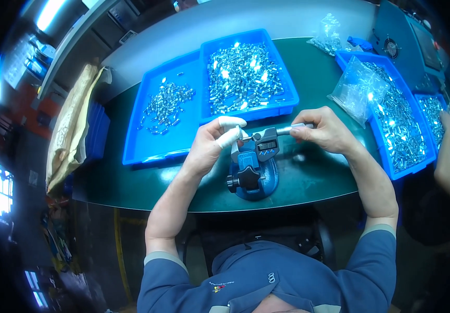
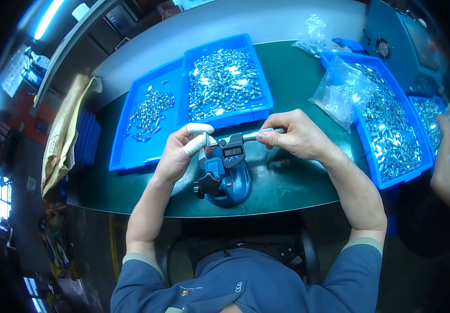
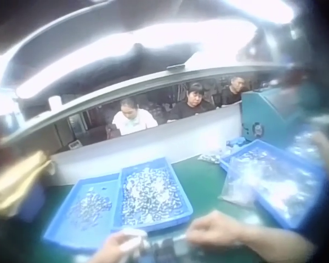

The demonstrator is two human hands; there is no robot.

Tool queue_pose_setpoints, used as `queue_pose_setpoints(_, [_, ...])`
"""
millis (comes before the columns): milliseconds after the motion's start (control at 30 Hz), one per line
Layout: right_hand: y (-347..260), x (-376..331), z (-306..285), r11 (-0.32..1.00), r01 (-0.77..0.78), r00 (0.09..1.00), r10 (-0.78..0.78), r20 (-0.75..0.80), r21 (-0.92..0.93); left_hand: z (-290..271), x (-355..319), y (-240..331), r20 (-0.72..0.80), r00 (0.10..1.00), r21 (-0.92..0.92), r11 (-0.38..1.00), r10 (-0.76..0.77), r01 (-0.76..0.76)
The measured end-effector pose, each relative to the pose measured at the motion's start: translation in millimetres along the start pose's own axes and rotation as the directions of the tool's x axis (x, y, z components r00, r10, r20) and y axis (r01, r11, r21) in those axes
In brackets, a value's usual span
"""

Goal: The person measures small metal pins using a digital micrometer.

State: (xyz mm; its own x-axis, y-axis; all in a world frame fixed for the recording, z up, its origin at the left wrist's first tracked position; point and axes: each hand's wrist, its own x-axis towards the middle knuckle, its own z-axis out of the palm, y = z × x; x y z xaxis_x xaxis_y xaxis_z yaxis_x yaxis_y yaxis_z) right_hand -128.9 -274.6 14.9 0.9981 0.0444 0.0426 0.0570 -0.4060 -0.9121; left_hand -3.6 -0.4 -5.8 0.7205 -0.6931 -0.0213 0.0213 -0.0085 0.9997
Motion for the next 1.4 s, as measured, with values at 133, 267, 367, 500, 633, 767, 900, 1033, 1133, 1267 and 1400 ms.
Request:
queue_pose_setpoints(133, [3,-2,-1,0.998,0.045,0.999,-0.045,-0.006,0.042,0,4,-4,-0.018,0.996,0.013,0.996,0.088,-0.087])
queue_pose_setpoints(267, [4,-3,-3,0.998,0.048,0.999,-0.048,-0.004,0.035,-18,8,7,-0.125,0.977,0.186,0.972,0.17,-0.146])
queue_pose_setpoints(367, [4,-2,-3,0.999,0.053,0.999,-0.053,-0.002,0.009,-58,19,24,-0.333,0.775,0.59,0.759,0.537,-0.273])
queue_pose_setpoints(500, [2,-2,-2,0.997,0.078,0.997,-0.078,-0.016,-0.013,-90,41,31,-0.195,0.677,0.908,0.392,0.71,-0.149])
queue_pose_setpoints(633, [7,-4,-4,0.998,0.07,0.997,-0.07,-0.017,0.0,-57,82,22,0.111,0.896,0.954,0.206,0.431,-0.218])
queue_pose_setpoints(767, [3,-2,-3,0.996,0.087,0.996,-0.087,0.011,0.037,-42,118,11,0.115,0.944,0.983,0.104,0.308,-0.153])
queue_pose_setpoints(900, [1,-2,-2,0.995,0.095,0.995,-0.095,0.017,-0.015,-45,137,-4,0.18,0.961,0.983,0.005,0.21,-0.185])
queue_pose_setpoints(1033, [2,-5,-5,0.995,0.1,0.995,-0.1,0.003,-0.026,-44,129,-1,0.23,0.91,0.955,0.1,0.346,-0.28])
queue_pose_setpoints(1133, [4,-2,-4,0.995,0.104,0.995,-0.104,0.012,-0.011,-37,99,19,-0.025,0.947,0.843,0.516,0.319,-0.152])
queue_pose_setpoints(1267, [3,-4,-7,0.998,0.07,0.997,-0.07,0.029,0.009,-25,51,24,-0.072,0.966,0.471,0.862,0.249,-0.187])
queue_pose_setpoints(1400, [5,-1,-4,0.998,0.058,0.998,-0.058,0.034,0.009,-27,27,3,0.004,0.989,0.123,0.982,0.147,-0.146])
